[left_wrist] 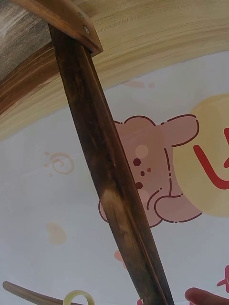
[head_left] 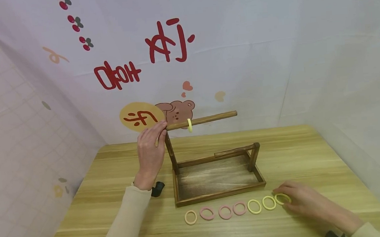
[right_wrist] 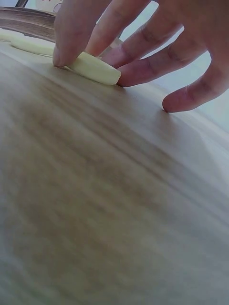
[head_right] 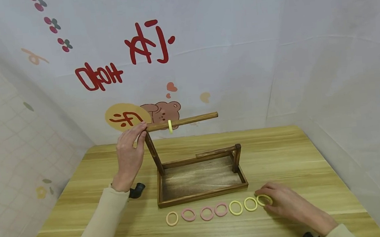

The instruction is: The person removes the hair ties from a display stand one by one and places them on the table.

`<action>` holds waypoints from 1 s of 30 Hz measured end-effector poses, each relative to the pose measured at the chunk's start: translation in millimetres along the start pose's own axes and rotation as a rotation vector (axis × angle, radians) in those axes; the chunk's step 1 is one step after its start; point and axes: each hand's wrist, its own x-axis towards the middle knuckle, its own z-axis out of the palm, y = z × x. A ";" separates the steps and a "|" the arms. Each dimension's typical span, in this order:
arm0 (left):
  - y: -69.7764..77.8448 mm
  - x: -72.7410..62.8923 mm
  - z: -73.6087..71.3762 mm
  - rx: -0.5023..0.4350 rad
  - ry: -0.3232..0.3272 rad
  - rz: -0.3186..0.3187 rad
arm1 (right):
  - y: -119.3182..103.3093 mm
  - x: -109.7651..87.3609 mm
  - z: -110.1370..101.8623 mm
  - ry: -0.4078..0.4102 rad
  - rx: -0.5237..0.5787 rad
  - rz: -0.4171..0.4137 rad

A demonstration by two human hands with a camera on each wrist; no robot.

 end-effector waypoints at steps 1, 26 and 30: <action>-0.4 0.0 -0.6 0.002 -0.003 0.003 | -0.3 -0.2 0.3 -0.001 0.003 0.002; -0.7 8.2 -13.3 0.178 -0.058 0.138 | -23.4 51.5 -52.6 0.140 0.053 0.052; -1.0 8.5 -13.8 0.192 -0.069 0.144 | -29.0 70.1 -61.9 0.191 0.077 0.036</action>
